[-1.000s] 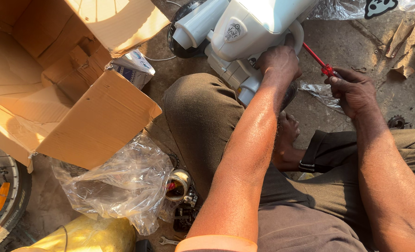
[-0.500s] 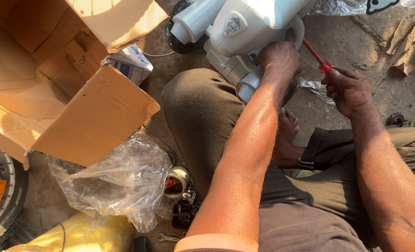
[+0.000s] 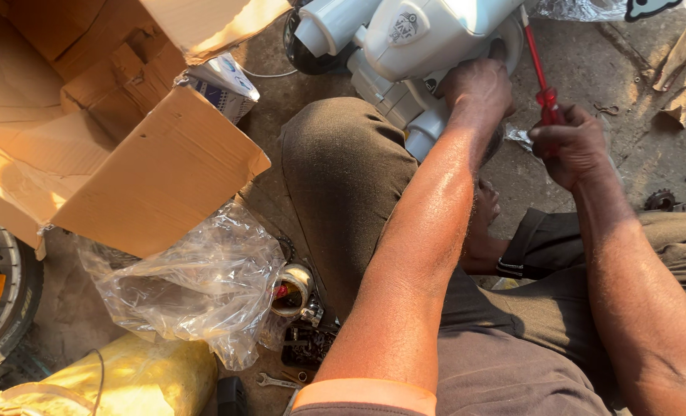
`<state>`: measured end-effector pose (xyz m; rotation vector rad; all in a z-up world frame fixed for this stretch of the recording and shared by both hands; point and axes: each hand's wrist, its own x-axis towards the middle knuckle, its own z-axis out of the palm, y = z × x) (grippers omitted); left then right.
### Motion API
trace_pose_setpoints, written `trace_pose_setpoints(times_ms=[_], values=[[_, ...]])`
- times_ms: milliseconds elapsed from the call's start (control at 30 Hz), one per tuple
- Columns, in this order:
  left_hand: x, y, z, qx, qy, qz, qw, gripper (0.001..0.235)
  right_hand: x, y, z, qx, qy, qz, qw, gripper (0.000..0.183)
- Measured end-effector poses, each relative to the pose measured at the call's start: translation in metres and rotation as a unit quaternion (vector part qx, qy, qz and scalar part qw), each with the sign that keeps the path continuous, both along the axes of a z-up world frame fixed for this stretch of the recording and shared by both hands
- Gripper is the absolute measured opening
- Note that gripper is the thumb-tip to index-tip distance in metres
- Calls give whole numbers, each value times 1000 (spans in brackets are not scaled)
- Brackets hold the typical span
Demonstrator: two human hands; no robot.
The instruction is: The person assembles a light blue toy scooter by attaching the front wheel and securing the body panels. They use a red screwdriver to tighten screws on the scooter's frame and handlebar area.
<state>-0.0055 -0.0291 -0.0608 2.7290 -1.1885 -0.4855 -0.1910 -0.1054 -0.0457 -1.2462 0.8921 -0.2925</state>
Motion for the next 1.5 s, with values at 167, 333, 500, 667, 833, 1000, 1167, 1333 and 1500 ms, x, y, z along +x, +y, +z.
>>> trace_pose_setpoints(times_ms=[167, 333, 500, 667, 833, 1000, 1167, 1333, 1500], values=[[1, 0, -3, -38, 23, 38, 998, 62, -6, -4, -1, -90, 57, -11, 994, 29], [3, 2, 8, -25, 53, 53, 997, 61, -23, -17, -2, -86, 51, -69, 993, 28], [1, 4, 15, -16, 37, 53, 998, 65, -27, -18, -12, -116, 75, -31, 990, 34], [3, 7, 21, 32, 42, 5, 999, 72, -24, -15, -14, -102, 54, -16, 993, 35], [3, 9, 26, 20, 59, 29, 998, 80, -21, -14, -12, -102, 60, -15, 993, 35], [4, 9, 29, 29, 52, 12, 998, 84, -19, -13, -11, -107, 62, -11, 992, 35], [5, 10, 30, 10, 68, 36, 997, 92, -17, -13, -9, -120, 65, -7, 991, 34], [3, 9, 27, 32, 44, 4, 999, 73, -17, -12, -11, -59, 39, -21, 997, 34], [4, 8, 25, 23, 35, 8, 999, 72, -14, -9, -13, -143, 42, 1, 989, 35]])
